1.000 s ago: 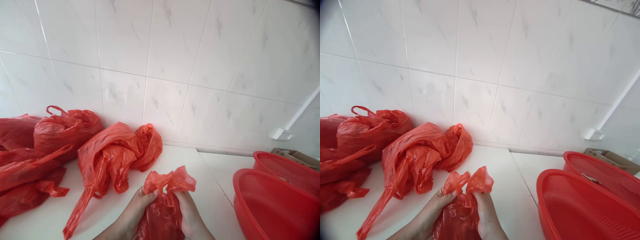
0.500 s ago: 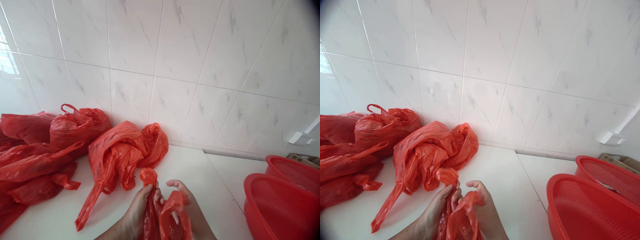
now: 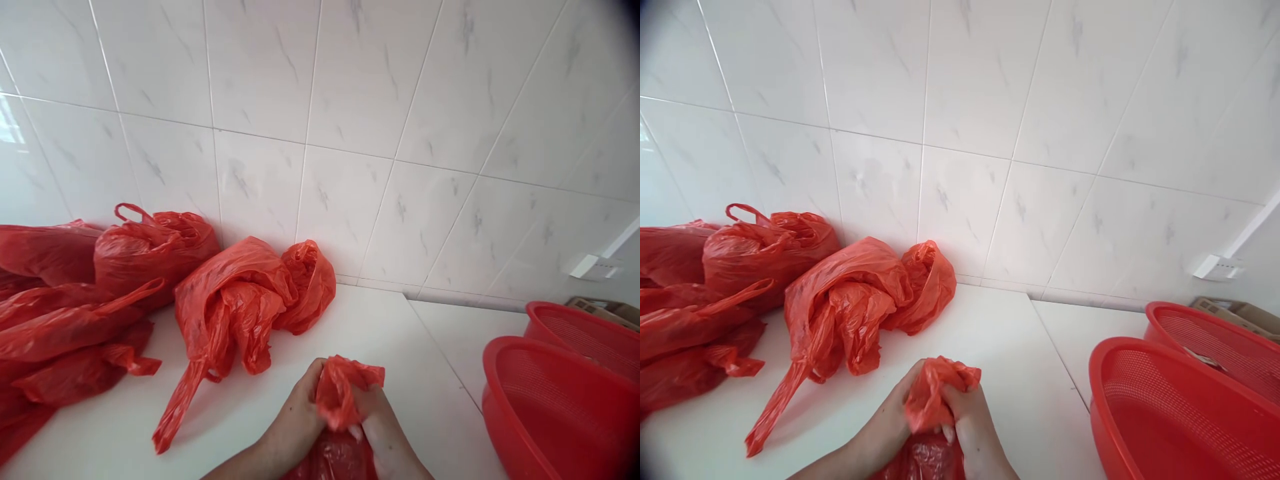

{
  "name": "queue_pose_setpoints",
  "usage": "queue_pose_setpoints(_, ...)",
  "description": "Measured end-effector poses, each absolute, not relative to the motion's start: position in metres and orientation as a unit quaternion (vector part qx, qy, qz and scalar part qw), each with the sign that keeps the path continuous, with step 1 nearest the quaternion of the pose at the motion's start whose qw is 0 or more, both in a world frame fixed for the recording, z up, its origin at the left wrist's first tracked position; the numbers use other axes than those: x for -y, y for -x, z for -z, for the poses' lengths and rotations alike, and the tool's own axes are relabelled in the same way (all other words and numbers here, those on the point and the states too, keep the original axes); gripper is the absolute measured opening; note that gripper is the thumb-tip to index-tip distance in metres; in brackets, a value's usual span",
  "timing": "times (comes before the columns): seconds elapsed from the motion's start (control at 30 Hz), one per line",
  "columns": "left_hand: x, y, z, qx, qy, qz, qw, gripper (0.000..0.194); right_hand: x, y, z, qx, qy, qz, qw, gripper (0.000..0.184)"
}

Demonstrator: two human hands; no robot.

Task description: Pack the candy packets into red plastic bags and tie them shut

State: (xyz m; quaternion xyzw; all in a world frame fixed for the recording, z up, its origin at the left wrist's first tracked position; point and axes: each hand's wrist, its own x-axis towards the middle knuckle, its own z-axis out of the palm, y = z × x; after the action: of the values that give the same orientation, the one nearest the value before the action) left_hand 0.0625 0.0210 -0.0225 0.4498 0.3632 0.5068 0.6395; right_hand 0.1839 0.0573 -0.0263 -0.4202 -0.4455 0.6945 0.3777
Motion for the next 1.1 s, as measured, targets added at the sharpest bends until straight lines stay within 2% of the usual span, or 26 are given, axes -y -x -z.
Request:
queue_pose_setpoints(0.1,-0.019,-0.063,0.021,-0.32,-0.525,-0.5,0.61,0.048,-0.061,-0.185,0.03,0.492,0.449,-0.612,0.427,0.026)
queue_pose_setpoints(0.17,-0.019,-0.064,0.022,-0.325,-0.533,-0.511,0.591,0.046,-0.059,-0.183,0.03,0.536,0.472,-0.539,0.447,0.028)
queue_pose_setpoints(0.23,-0.021,-0.065,0.024,-0.381,-0.501,-0.506,0.59,0.038,-0.054,-0.182,0.028,0.581,0.47,-0.516,0.42,0.028)
queue_pose_setpoints(0.3,-0.023,-0.064,0.025,-0.43,-0.449,-0.493,0.608,0.052,-0.047,-0.183,0.025,0.614,0.419,-0.544,0.391,0.026)
queue_pose_setpoints(0.37,-0.026,-0.062,0.026,-0.445,-0.404,-0.494,0.629,0.055,-0.042,-0.186,0.022,0.613,0.357,-0.599,0.37,0.031)
queue_pose_setpoints(0.5,-0.03,-0.057,0.026,-0.416,-0.33,-0.529,0.662,0.04,-0.041,-0.194,0.017,0.535,0.306,-0.687,0.385,0.054)
queue_pose_setpoints(0.53,-0.03,-0.056,0.026,-0.4,-0.322,-0.537,0.67,0.033,-0.042,-0.194,0.017,0.528,0.303,-0.692,0.388,0.053)
queue_pose_setpoints(0.6,-0.03,-0.055,0.026,-0.368,-0.314,-0.558,0.674,0.022,-0.046,-0.194,0.019,0.545,0.306,-0.685,0.374,0.042)
queue_pose_setpoints(0.67,-0.028,-0.054,0.026,-0.367,-0.309,-0.576,0.662,0.023,-0.051,-0.192,0.024,0.572,0.334,-0.657,0.36,0.03)
queue_pose_setpoints(0.77,-0.022,-0.055,0.022,-0.385,-0.341,-0.582,0.63,0.031,-0.059,-0.19,0.034,0.593,0.43,-0.567,0.378,0.033)
queue_pose_setpoints(0.87,-0.016,-0.058,0.017,-0.381,-0.472,-0.551,0.574,0.026,-0.066,-0.194,0.043,0.629,0.467,-0.477,0.398,0.033)
queue_pose_setpoints(1.0,-0.014,-0.062,0.017,-0.398,-0.597,-0.494,0.491,0.024,-0.068,-0.198,0.041,0.634,0.487,-0.468,0.377,0.011)
queue_pose_setpoints(1.1,-0.015,-0.062,0.021,-0.416,-0.642,-0.48,0.429,0.028,-0.065,-0.199,0.032,0.636,0.471,-0.489,0.368,0.016)
